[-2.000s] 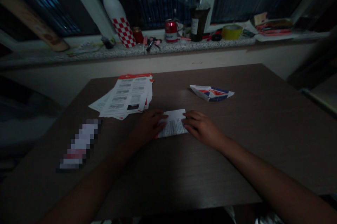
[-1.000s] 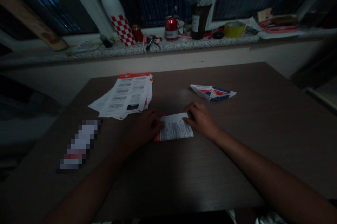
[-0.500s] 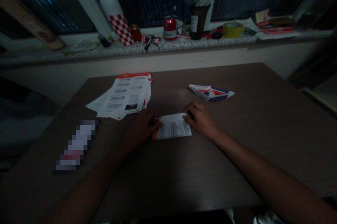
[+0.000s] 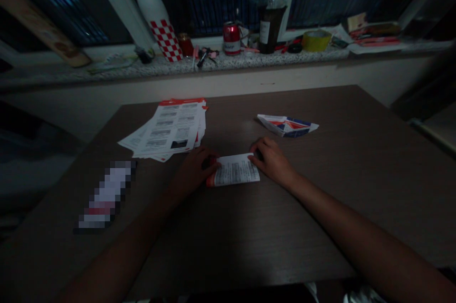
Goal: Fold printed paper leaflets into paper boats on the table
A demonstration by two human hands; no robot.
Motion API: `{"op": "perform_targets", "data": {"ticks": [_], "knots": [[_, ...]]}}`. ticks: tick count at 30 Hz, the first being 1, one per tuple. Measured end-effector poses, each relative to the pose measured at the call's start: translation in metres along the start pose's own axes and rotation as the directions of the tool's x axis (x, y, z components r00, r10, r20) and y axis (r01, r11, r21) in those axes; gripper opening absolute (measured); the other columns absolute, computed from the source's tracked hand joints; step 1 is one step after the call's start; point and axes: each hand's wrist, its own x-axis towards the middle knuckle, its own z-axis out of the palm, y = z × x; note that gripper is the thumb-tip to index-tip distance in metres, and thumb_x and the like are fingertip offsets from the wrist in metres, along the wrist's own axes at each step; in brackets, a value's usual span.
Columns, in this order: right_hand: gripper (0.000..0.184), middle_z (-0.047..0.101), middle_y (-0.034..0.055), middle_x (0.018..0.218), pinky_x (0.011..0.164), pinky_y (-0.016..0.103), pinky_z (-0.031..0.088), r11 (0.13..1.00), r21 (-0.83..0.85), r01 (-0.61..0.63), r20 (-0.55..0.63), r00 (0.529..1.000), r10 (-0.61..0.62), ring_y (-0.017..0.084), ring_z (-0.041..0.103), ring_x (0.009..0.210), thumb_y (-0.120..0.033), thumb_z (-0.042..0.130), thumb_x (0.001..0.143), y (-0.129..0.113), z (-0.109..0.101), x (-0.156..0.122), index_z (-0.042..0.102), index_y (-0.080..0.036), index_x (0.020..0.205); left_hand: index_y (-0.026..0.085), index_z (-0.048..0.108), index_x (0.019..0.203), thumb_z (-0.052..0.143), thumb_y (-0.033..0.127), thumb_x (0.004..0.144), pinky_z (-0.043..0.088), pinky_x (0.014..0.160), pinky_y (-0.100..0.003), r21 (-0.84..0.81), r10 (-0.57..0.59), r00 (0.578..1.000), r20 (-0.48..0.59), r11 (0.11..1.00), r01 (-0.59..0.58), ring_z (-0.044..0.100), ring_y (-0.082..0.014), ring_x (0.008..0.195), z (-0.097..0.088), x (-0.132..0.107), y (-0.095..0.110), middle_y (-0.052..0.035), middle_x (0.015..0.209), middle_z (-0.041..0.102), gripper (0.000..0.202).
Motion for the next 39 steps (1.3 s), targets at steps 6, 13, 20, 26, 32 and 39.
{"op": "perform_targets", "data": {"ticks": [6, 13, 20, 26, 32, 39], "knots": [[0.009, 0.066, 0.011, 0.107, 0.094, 0.049, 0.053, 1.0, 0.012, -0.001, 0.003, 1.0, 0.001, 0.031, 0.064, 0.104, -0.028, 0.069, 0.096, -0.0013, -0.0009, 0.0006, 0.068, -0.023, 0.103, 0.022, 0.071, 0.108, 0.071, 0.028, 0.096, 0.052, 0.097, -0.043, -0.025, 0.004, 1.0, -0.002, 1.0, -0.004, 0.064, -0.026, 0.107, 0.0016, 0.0016, -0.0042, -0.006, 0.11, 0.066, 0.013], [0.009, 0.065, 0.0111, 0.108, 0.095, 0.048, 0.052, 1.0, -0.005, 0.014, 0.014, 1.0, -0.014, 0.031, 0.064, 0.105, -0.028, 0.068, 0.098, 0.0009, 0.0004, 0.0006, 0.066, -0.022, 0.105, 0.021, 0.071, 0.109, 0.073, 0.026, 0.095, 0.053, 0.095, -0.042, -0.035, -0.015, 1.0, 0.011, 0.999, 0.016, 0.065, -0.0258, 0.104, 0.0012, 0.0029, -0.0047, -0.0058, 0.108, 0.067, 0.015], [0.01, 0.064, 0.011, 0.11, 0.095, 0.048, 0.053, 1.0, -0.009, 0.024, 0.021, 1.0, -0.024, 0.031, 0.063, 0.105, -0.027, 0.067, 0.098, -0.0006, -0.0012, 0.0007, 0.065, -0.024, 0.107, 0.023, 0.07, 0.11, 0.071, 0.028, 0.097, 0.052, 0.097, -0.042, -0.05, -0.003, 1.0, 0.007, 0.999, 0.004, 0.064, -0.0254, 0.106, 0.0034, 0.0021, -0.009, -0.0055, 0.11, 0.066, 0.014], [0.01, 0.063, 0.0112, 0.111, 0.094, 0.048, 0.053, 1.0, -0.012, 0.024, 0.034, 0.999, -0.023, 0.031, 0.063, 0.106, -0.028, 0.067, 0.097, 0.0, -0.0004, 0.0021, 0.065, -0.024, 0.107, 0.021, 0.071, 0.109, 0.072, 0.026, 0.095, 0.053, 0.096, -0.043, -0.044, -0.029, 0.999, 0.025, 0.999, 0.03, 0.064, -0.0265, 0.106, 0.0025, 0.0034, -0.0076, -0.0065, 0.11, 0.067, 0.014], [0.01, 0.063, 0.0115, 0.111, 0.095, 0.048, 0.052, 0.999, -0.021, 0.039, 0.037, 0.999, -0.038, 0.031, 0.063, 0.106, -0.027, 0.066, 0.098, 0.0011, -0.0002, 0.0027, 0.064, -0.023, 0.108, 0.022, 0.072, 0.11, 0.071, 0.027, 0.096, 0.053, 0.097, -0.043, -0.041, -0.021, 1.0, 0.023, 0.999, 0.022, 0.065, -0.0265, 0.106, 0.0011, 0.0037, -0.0059, -0.0064, 0.11, 0.067, 0.015], [0.009, 0.062, 0.0113, 0.11, 0.095, 0.047, 0.052, 0.999, -0.015, 0.04, 0.042, 0.998, -0.04, 0.031, 0.063, 0.106, -0.027, 0.065, 0.099, 0.0, -0.001, 0.0032, 0.063, -0.023, 0.107, 0.023, 0.071, 0.11, 0.07, 0.027, 0.096, 0.053, 0.095, -0.044, -0.035, -0.017, 1.0, 0.021, 0.999, 0.018, 0.066, -0.0262, 0.104, 0.0017, 0.0044, -0.0082, -0.0066, 0.11, 0.068, 0.015]]}}
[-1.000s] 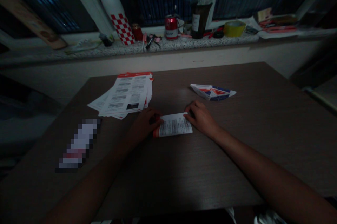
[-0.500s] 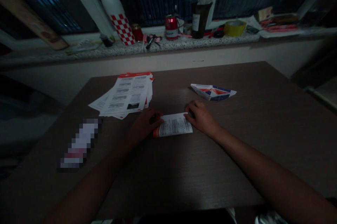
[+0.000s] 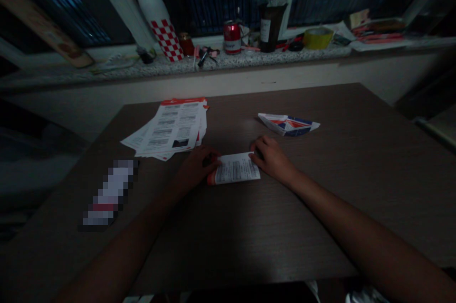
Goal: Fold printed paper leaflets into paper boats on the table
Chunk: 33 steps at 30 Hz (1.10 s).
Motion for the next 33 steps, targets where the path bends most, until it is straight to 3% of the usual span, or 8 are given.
{"op": "perform_targets", "data": {"ticks": [20, 26, 33], "knots": [[0.009, 0.064, 0.0115, 0.11, 0.093, 0.046, 0.053, 1.0, -0.007, 0.021, -0.014, 1.0, -0.021, 0.03, 0.064, 0.104, -0.027, 0.065, 0.1, -0.002, 0.001, -0.002, 0.067, -0.022, 0.106, 0.02, 0.071, 0.114, 0.068, 0.028, 0.099, 0.052, 0.095, -0.042, 0.03, 0.009, 1.0, 0.025, 1.0, -0.01, 0.064, -0.026, 0.105, -0.001, 0.0, 0.001, -0.0075, 0.11, 0.066, 0.017], [0.01, 0.066, 0.0108, 0.105, 0.088, 0.043, 0.054, 0.995, -0.07, 0.069, -0.017, 0.997, -0.071, 0.028, 0.066, 0.097, -0.029, 0.064, 0.102, -0.002, 0.003, -0.004, 0.069, -0.021, 0.099, 0.026, 0.075, 0.122, 0.061, 0.025, 0.104, 0.05, 0.099, -0.042, 0.168, 0.148, 0.988, 0.033, 0.974, -0.152, 0.062, -0.0256, 0.11, -0.002, -0.003, 0.005, -0.0072, 0.119, 0.063, 0.023], [0.01, 0.069, 0.0104, 0.107, 0.087, 0.041, 0.055, 0.998, -0.049, 0.035, -0.039, 0.999, -0.037, 0.027, 0.069, 0.098, -0.03, 0.068, 0.101, -0.005, 0.003, -0.007, 0.07, -0.02, 0.1, 0.024, 0.078, 0.122, 0.055, 0.021, 0.107, 0.051, 0.096, -0.039, 0.363, 0.255, 0.931, 0.26, 0.868, -0.339, 0.064, -0.0251, 0.113, -0.016, 0.005, 0.02, -0.0081, 0.125, 0.067, 0.027]]}}
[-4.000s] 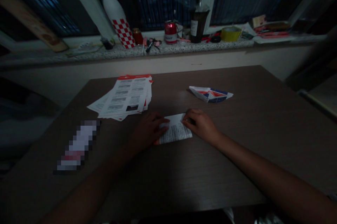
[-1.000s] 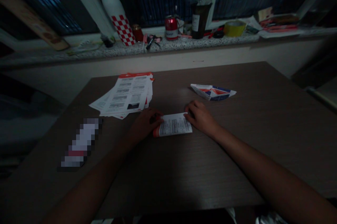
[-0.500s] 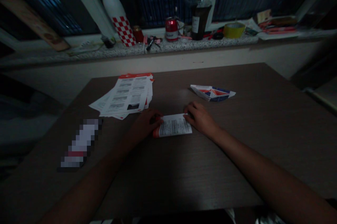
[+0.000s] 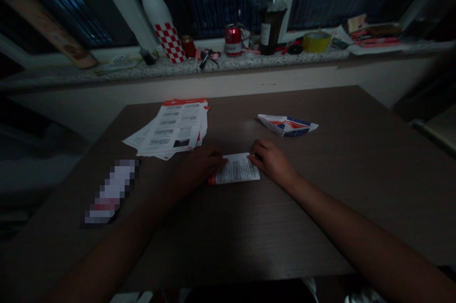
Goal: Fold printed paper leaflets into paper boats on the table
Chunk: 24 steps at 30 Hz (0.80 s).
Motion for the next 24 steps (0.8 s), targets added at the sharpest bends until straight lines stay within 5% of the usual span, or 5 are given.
{"op": "perform_targets", "data": {"ticks": [5, 8, 11, 15, 24], "knots": [[0.01, 0.07, 0.0098, 0.109, 0.088, 0.042, 0.055, 0.998, 0.041, -0.036, -0.004, 0.999, 0.036, 0.028, 0.069, 0.099, -0.03, 0.07, 0.1, -0.001, -0.002, 0.001, 0.071, -0.022, 0.105, 0.022, 0.075, 0.124, 0.046, 0.027, 0.112, 0.051, 0.099, -0.035, -0.021, 0.104, 0.991, 0.085, 0.995, -0.103, 0.066, -0.0229, 0.118, -0.019, 0.003, 0.004, -0.0078, 0.134, 0.068, 0.032], [0.012, 0.069, 0.01, 0.11, 0.09, 0.043, 0.055, 0.997, 0.059, -0.055, 0.0, 0.998, 0.055, 0.028, 0.069, 0.1, -0.03, 0.072, 0.098, 0.0, -0.002, 0.002, 0.07, -0.022, 0.107, 0.016, 0.075, 0.117, 0.044, 0.032, 0.112, 0.052, 0.101, -0.036, -0.034, 0.029, 0.993, 0.111, 0.999, -0.025, 0.068, -0.0241, 0.115, -0.022, 0.004, 0.02, -0.0104, 0.125, 0.072, 0.035], [0.013, 0.067, 0.0099, 0.11, 0.092, 0.043, 0.055, 0.996, 0.062, -0.069, -0.008, 0.998, 0.07, 0.028, 0.068, 0.103, -0.03, 0.074, 0.096, 0.002, -0.002, 0.003, 0.068, -0.022, 0.105, 0.012, 0.073, 0.117, 0.046, 0.04, 0.112, 0.057, 0.094, -0.039, -0.016, -0.096, 0.987, 0.132, 0.995, 0.099, 0.071, -0.0269, 0.108, -0.015, 0.001, 0.043, -0.0141, 0.121, 0.072, 0.039], [0.013, 0.066, 0.0089, 0.108, 0.088, 0.041, 0.054, 0.994, 0.068, -0.08, -0.002, 0.997, 0.08, 0.027, 0.066, 0.099, -0.03, 0.074, 0.095, 0.004, -0.002, 0.004, 0.067, -0.022, 0.104, 0.016, 0.059, 0.145, 0.048, 0.037, 0.111, 0.059, 0.098, -0.045, 0.05, -0.143, 0.989, 0.032, 0.989, 0.141, 0.063, -0.0338, 0.129, 0.004, -0.007, 0.063, -0.0177, 0.144, 0.062, 0.041], [0.012, 0.063, 0.009, 0.107, 0.088, 0.04, 0.055, 0.994, 0.077, -0.078, 0.023, 0.997, 0.076, 0.026, 0.065, 0.098, -0.031, 0.069, 0.098, 0.004, -0.003, 0.005, 0.064, -0.022, 0.105, 0.024, 0.057, 0.151, 0.044, 0.039, 0.112, 0.052, 0.111, -0.054, 0.053, -0.117, 0.989, -0.089, 0.991, 0.122, 0.054, -0.0371, 0.141, 0.025, -0.018, 0.059, -0.0159, 0.157, 0.055, 0.044]]}}
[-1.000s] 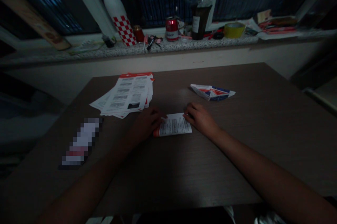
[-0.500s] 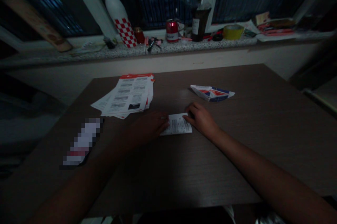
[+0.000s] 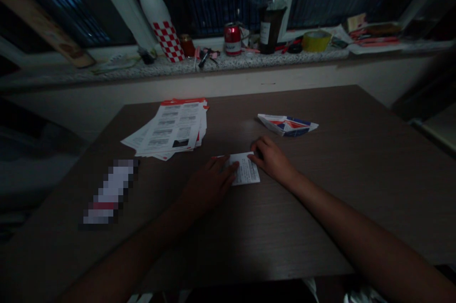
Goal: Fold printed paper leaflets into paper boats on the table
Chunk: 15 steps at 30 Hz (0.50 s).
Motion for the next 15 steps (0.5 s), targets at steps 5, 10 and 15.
{"op": "perform_targets", "data": {"ticks": [5, 10, 15], "knots": [[0.013, 0.062, 0.0097, 0.11, 0.091, 0.043, 0.055, 1.0, -0.01, 0.007, -0.001, 1.0, -0.007, 0.028, 0.065, 0.103, -0.032, 0.068, 0.099, 0.0051, 0.0018, -0.0008, 0.063, -0.023, 0.107, 0.023, 0.06, 0.15, 0.043, 0.038, 0.112, 0.048, 0.115, -0.056, -0.089, -0.011, 1.0, -0.011, 0.996, 0.01, 0.052, -0.0359, 0.144, -0.0015, -0.0002, 0.001, -0.0163, 0.158, 0.055, 0.044], [0.014, 0.061, 0.0101, 0.11, 0.09, 0.042, 0.055, 1.0, -0.019, 0.001, 0.023, 1.0, -0.001, 0.028, 0.065, 0.102, -0.033, 0.066, 0.099, 0.0055, 0.0016, -0.0005, 0.063, -0.023, 0.107, 0.024, 0.059, 0.151, 0.044, 0.038, 0.112, 0.046, 0.117, -0.056, -0.098, -0.025, 1.0, 0.008, 0.995, 0.026, 0.05, -0.0359, 0.146, -0.0037, 0.0003, 0.0016, -0.015, 0.158, 0.054, 0.044], [0.013, 0.06, 0.0103, 0.11, 0.092, 0.044, 0.054, 1.0, -0.021, -0.007, 0.032, 0.999, 0.008, 0.028, 0.065, 0.102, -0.033, 0.064, 0.101, 0.0038, 0.002, 0.0, 0.061, -0.022, 0.106, 0.025, 0.059, 0.151, 0.045, 0.038, 0.111, 0.046, 0.118, -0.055, -0.11, -0.032, 0.999, -0.002, 0.993, 0.032, 0.052, -0.0353, 0.144, -0.0021, -0.0009, 0.0004, -0.0136, 0.159, 0.054, 0.044]]}}
